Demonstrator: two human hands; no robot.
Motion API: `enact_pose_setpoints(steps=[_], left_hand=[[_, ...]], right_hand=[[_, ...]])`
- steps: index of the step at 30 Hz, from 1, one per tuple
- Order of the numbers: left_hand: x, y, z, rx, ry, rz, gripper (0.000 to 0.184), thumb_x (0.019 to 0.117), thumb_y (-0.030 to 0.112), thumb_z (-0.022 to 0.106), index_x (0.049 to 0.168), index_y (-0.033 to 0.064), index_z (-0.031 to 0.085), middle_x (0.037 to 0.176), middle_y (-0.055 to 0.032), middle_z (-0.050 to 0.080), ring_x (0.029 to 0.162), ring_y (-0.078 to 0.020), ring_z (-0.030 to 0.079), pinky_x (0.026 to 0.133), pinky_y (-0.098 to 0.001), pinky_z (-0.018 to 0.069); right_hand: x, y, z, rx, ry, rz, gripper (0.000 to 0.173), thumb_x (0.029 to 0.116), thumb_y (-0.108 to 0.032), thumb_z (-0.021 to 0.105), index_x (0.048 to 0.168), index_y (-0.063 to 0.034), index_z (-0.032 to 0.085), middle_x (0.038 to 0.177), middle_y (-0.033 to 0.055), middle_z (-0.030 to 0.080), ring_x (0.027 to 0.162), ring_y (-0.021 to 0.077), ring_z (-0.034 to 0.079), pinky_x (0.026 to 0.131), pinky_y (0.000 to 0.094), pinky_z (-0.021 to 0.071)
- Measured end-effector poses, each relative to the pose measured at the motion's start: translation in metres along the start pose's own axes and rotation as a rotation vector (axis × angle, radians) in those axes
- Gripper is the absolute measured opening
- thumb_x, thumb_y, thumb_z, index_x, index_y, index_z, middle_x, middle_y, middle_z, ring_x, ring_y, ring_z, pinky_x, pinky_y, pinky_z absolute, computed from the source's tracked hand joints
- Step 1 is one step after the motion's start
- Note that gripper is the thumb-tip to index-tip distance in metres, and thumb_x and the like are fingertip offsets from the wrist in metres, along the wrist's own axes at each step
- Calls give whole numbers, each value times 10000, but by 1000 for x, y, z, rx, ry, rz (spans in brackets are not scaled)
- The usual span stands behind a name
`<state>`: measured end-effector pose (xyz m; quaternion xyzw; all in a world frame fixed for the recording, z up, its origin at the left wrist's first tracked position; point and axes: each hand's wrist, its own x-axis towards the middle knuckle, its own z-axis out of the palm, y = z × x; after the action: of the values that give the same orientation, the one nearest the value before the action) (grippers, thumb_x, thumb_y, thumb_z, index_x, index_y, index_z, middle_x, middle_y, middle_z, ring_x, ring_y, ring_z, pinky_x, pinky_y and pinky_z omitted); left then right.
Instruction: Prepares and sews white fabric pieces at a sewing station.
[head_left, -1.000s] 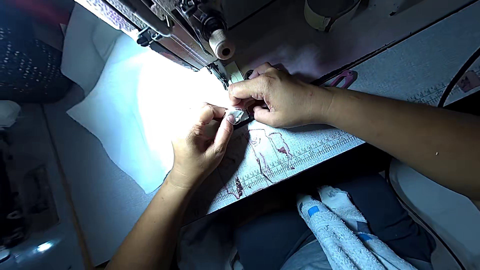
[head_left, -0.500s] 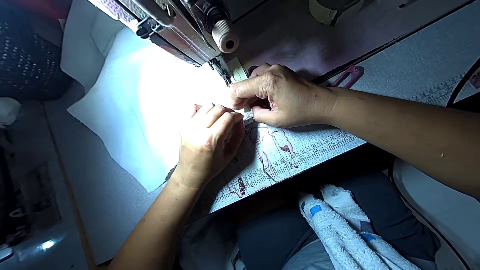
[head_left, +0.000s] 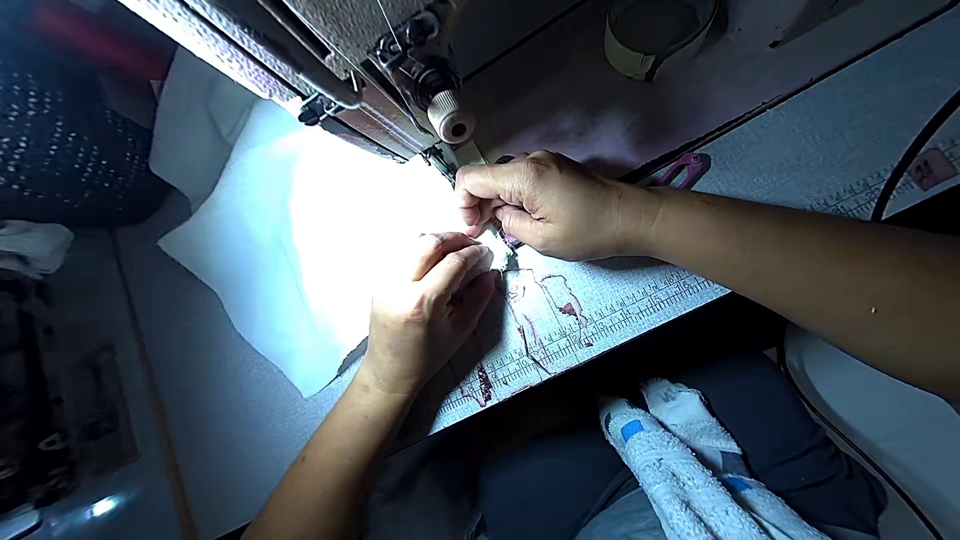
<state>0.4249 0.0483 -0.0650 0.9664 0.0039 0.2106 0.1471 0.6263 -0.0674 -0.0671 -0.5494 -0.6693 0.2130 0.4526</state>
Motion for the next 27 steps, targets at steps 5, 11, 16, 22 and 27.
enact_pose_setpoints(steps=[5,11,16,22,27], left_hand=[[9,1,4,88,12,-30,195,982,103,574,976,-25,720,1015,-172,721,950,-270,690,812,-400,532],[17,-14,-11,-460,-2,-420,96,1043,175,566,994,123,631,829,133,620,745,91,579,684,-99,487],[19,-12,-17,-456,-66,-445,100,1047,157,546,965,152,603,765,145,573,667,98,535,612,-77,445],[14,-11,-10,-349,-28,-287,119,1045,147,553,1013,52,617,888,49,614,799,61,573,723,-107,476],[13,-11,-9,-258,-11,-137,173,1034,104,548,1030,-37,649,1000,-88,659,963,-27,614,881,-180,485]], right_hand=[[-1,-4,0,57,29,-11,183,966,44,499,1060,-20,642,946,48,683,893,78,660,807,257,550],[-8,-6,3,89,81,32,234,902,98,529,1096,19,634,1042,93,675,897,74,647,801,205,542],[-7,1,10,-65,131,-53,98,823,62,631,882,9,690,1040,129,668,847,109,620,732,212,513],[-13,5,16,-173,105,-152,77,831,-10,670,801,-22,740,1111,162,697,1028,178,671,862,252,543],[-11,0,22,-284,100,-154,197,928,-6,543,863,-13,728,1148,165,685,1064,263,642,899,427,456]])
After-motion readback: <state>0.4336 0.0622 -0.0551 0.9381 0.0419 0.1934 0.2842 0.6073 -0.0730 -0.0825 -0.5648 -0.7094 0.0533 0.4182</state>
